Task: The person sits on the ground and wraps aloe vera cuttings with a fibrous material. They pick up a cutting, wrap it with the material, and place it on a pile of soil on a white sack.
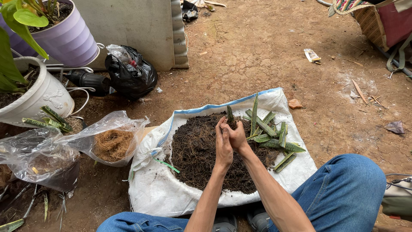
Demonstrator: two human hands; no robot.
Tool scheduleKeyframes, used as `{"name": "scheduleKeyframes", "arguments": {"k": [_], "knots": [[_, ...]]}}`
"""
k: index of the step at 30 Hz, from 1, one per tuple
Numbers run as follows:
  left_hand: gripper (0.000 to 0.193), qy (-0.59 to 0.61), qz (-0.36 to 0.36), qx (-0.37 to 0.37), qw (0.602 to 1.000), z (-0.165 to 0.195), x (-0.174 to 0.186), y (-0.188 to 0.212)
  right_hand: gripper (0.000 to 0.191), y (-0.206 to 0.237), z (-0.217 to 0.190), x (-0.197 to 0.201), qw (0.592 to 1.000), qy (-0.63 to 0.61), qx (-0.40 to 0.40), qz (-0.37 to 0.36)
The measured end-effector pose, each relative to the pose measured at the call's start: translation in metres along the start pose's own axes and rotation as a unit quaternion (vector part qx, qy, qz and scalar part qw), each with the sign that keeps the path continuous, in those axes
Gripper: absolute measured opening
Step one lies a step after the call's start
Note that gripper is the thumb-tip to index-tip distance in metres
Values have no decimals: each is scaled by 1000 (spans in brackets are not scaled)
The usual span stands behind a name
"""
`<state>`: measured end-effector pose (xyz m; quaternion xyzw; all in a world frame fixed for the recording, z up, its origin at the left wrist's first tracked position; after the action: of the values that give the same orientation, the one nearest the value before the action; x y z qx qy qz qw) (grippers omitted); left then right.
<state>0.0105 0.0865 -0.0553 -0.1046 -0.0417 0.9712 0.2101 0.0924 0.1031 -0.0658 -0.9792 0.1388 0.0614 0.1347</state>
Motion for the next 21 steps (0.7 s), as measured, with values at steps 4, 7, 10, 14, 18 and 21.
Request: {"name": "scheduleKeyframes", "arguments": {"k": [4,7,10,14,18,21], "knots": [[92,6,1,5,1000,1,-1,0,32,0,0,0,1000,5,-2,-2],[92,9,7,24,1000,-1,1,0,32,0,1,0,1000,20,-16,6],[91,31,16,54,998,-8,5,0,31,1,8,2,998,31,-53,30],[88,58,25,36,997,-12,13,-4,28,4,24,4,994,-15,-85,72],[87,58,63,28,996,-23,26,-7,41,2,41,6,994,-2,-86,70],[86,41,72,12,996,-26,30,-10,62,2,46,7,991,-89,-76,56]]}}
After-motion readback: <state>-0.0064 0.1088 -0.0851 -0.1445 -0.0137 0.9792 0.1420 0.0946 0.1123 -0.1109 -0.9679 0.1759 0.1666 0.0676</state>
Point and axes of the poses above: each hand's wrist, its own y-axis away from the middle knuckle, its own x-axis out of the back of the hand, z = x × y, the point moved 10 cm from there along -y, towards the middle knuckle, and after that the axes turned 10 degrees about y, right-handed, at the moved point
